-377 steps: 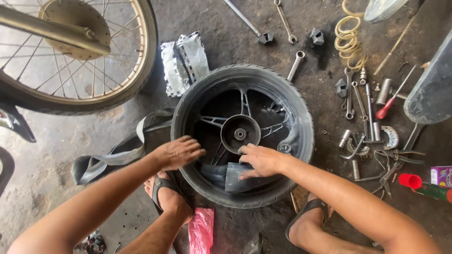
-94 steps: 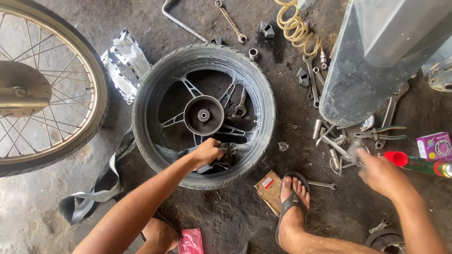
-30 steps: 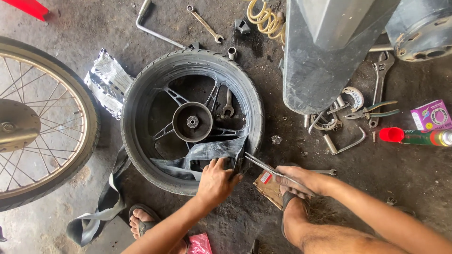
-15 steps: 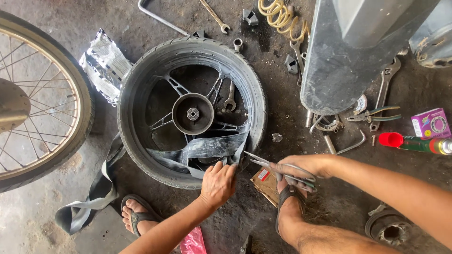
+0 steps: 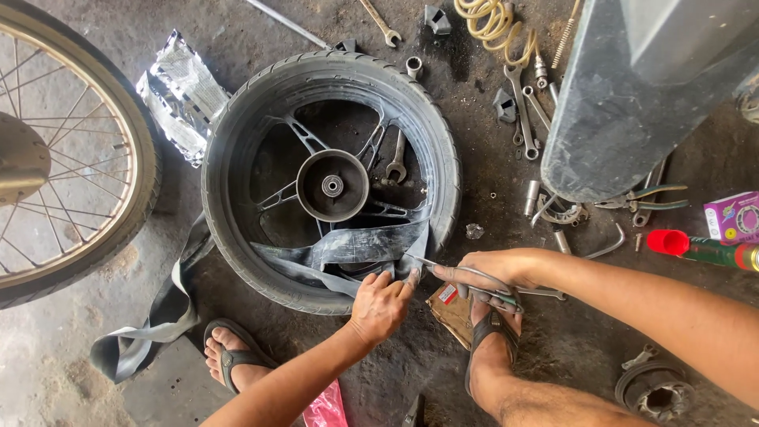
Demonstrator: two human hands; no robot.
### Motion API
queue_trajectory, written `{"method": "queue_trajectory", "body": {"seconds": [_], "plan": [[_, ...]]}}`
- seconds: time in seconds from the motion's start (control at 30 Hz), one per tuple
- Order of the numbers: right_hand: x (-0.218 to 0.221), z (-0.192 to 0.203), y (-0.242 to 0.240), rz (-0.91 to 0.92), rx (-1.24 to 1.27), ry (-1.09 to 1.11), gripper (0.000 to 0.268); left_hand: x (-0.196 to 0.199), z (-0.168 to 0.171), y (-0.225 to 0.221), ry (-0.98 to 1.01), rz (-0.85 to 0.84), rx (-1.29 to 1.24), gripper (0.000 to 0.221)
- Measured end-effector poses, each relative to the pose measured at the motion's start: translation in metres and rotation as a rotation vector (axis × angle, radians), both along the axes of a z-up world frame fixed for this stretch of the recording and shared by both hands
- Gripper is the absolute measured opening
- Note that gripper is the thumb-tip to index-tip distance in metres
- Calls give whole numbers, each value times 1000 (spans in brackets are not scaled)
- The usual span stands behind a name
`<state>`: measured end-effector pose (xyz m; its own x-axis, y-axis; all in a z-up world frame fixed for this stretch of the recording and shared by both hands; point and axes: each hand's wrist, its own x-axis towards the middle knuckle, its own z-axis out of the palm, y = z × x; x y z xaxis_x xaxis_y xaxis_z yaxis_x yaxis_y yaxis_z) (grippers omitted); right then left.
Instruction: The person kneels on the workshop floor fitting an inner tube into a motorcycle tire mounted on its rim, pressing the tube into place around the wheel. They use scissors to trim part of the tube, then work the tire bead over the rim by hand and use a pry tool to seat the tire.
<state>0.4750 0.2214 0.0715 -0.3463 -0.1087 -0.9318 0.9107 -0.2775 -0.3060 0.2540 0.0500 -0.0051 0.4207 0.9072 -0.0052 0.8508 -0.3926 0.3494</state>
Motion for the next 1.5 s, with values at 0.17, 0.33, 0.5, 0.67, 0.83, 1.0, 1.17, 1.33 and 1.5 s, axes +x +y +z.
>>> {"method": "queue_trajectory", "body": {"seconds": [0.17, 0.33, 0.5, 0.67, 0.83, 1.0, 1.17, 1.33, 1.5], "plan": [[-3, -2, 6, 17, 8, 6, 86, -3, -5, -1, -21, -12, 58, 57], [1, -16, 3, 145, 195, 145, 85, -4, -8, -4, -29, -44, 58, 59], [16, -42, -4, 259, 352, 279, 87, -5, -9, -5, -53, -39, 66, 63], [17, -30, -2, 359, 453, 352, 87, -6, -9, -5, -52, -44, 95, 66], [11, -49, -5, 379, 412, 416, 89, -9, -6, -7, -92, -64, 102, 63], [-9, -37, -3, 353, 340, 319, 89, -14, 0, -8, -184, -50, 148, 59], [0, -40, -8, 413, 428, 360, 87, -20, 3, -10, -190, -55, 121, 59], [5, -29, -22, 362, 482, 336, 77, -20, 5, -13, -247, -24, 139, 50], [11, -36, -28, 246, 443, 321, 78, -15, 64, 13, -304, 323, -244, 32]]}}
